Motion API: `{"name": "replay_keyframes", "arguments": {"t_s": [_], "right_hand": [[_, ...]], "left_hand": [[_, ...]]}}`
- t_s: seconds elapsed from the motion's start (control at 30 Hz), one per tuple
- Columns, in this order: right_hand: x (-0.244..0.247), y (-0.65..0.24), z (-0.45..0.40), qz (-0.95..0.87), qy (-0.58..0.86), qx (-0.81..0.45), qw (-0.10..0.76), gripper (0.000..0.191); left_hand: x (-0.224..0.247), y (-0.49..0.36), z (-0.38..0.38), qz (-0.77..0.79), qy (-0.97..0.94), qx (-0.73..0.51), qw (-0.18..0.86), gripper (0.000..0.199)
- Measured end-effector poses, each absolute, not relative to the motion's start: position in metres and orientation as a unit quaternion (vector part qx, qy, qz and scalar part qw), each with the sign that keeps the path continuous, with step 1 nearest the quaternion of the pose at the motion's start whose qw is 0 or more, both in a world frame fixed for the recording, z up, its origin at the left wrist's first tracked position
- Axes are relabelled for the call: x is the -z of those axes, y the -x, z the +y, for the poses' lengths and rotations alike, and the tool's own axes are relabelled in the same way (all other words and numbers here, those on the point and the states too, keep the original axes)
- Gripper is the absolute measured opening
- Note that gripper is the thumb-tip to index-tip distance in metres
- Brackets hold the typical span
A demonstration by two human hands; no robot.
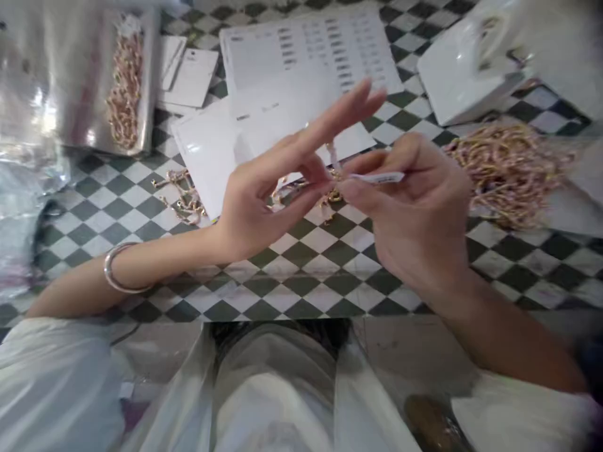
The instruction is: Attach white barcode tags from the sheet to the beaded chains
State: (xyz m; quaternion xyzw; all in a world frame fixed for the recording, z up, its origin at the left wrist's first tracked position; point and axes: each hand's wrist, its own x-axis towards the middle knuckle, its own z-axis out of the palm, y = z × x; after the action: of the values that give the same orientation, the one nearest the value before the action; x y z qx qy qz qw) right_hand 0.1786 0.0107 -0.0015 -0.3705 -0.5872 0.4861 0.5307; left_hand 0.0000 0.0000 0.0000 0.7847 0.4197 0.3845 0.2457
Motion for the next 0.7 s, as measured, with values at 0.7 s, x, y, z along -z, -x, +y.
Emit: {"name": "replay_keyframes", "arguments": {"t_s": [0.7], "right_hand": [[-0.006, -0.177, 0.008, -0.520, 0.364, -0.571, 0.521, 0.021]], "left_hand": [[-0.045, -0.020, 0.003, 0.449, -0.887, -0.029, -0.105, 0.084]]}}
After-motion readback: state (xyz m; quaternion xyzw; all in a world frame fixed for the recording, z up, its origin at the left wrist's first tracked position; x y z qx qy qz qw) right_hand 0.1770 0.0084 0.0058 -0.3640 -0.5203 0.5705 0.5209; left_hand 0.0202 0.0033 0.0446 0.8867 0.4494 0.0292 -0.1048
